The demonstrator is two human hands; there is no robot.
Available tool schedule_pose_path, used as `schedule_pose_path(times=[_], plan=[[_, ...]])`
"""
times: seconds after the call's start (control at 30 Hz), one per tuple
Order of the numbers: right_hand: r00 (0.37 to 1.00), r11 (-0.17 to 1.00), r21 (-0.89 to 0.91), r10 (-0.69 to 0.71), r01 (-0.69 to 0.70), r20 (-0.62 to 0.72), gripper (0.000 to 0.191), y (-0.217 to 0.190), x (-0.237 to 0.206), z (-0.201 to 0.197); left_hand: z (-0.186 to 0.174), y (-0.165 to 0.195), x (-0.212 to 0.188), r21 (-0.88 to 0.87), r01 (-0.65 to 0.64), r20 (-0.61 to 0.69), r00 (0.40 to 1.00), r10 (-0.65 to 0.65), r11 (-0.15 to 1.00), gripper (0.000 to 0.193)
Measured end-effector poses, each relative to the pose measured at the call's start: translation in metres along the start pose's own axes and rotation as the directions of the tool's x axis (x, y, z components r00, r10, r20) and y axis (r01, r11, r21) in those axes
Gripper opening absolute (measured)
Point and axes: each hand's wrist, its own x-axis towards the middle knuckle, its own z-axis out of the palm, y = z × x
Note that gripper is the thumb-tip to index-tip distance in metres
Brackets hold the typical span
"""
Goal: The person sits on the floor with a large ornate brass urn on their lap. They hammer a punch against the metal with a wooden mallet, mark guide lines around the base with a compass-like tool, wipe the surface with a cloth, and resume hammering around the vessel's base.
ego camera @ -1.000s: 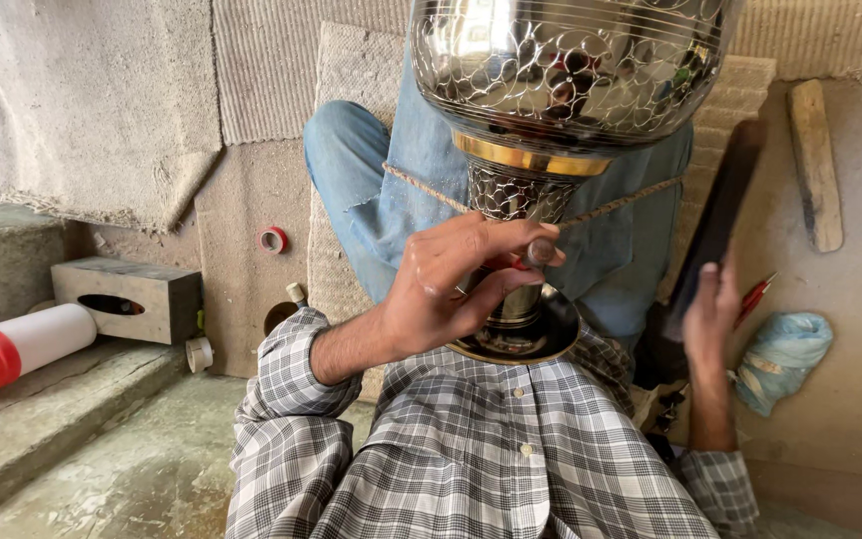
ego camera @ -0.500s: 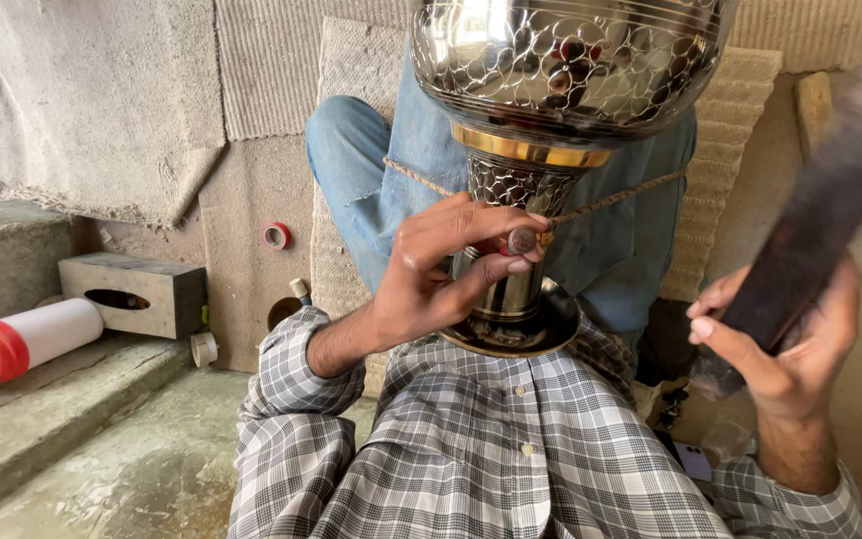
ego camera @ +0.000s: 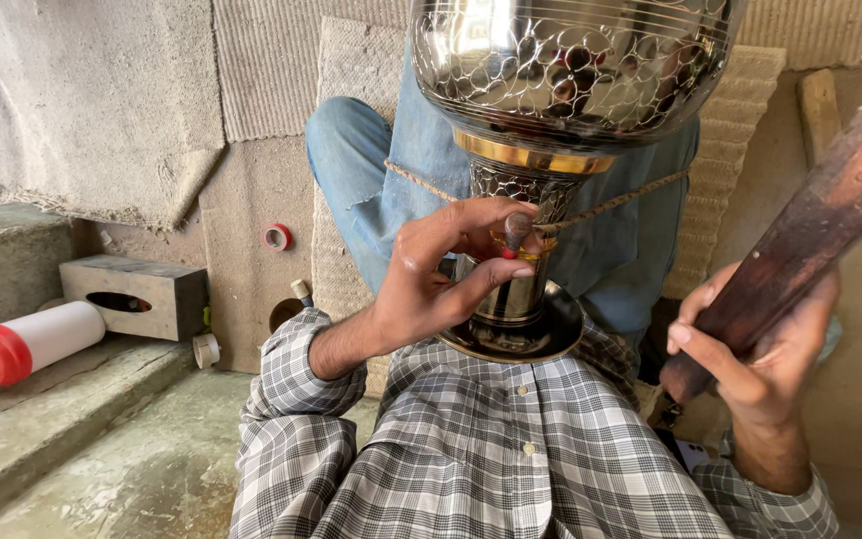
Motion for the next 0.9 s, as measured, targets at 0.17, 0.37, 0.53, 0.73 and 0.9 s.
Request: schedule_pose_path(times=[0.17,0.37,0.53,0.73,0.9], plan=[[1.000,0.996,0.092,0.006,-0.006,0.001,0.085,0.014,-0.004,-0.001,-0.003,0.002,-0.004,0.015,-0.043,-0.024,0.999,0.043,0.999,0.045],[0.989,0.990,0.138,0.019,0.001,-0.143,0.093,0.027,0.003,-0.005,0.000,-0.006,-0.004,0.049,-0.229,0.012,0.973,0.229,0.972,0.049],[0.982,0.997,0.071,0.035,-0.023,-0.185,0.086,0.049,0.004,-0.011,0.012,0.015,-0.008,0.262,-0.404,0.280,0.901,0.332,0.876,0.043],[0.965,0.996,-0.055,0.053,-0.070,-0.256,0.083,0.085,0.019,-0.014,0.014,0.052,-0.023,0.024,-0.634,0.373,0.723,0.582,0.773,0.019],[0.946,0.935,-0.294,0.104,-0.199,-0.308,0.062,0.100,0.032,-0.009,0.007,0.049,-0.028,-0.038,-0.648,0.428,0.677,0.599,0.761,0.016]])
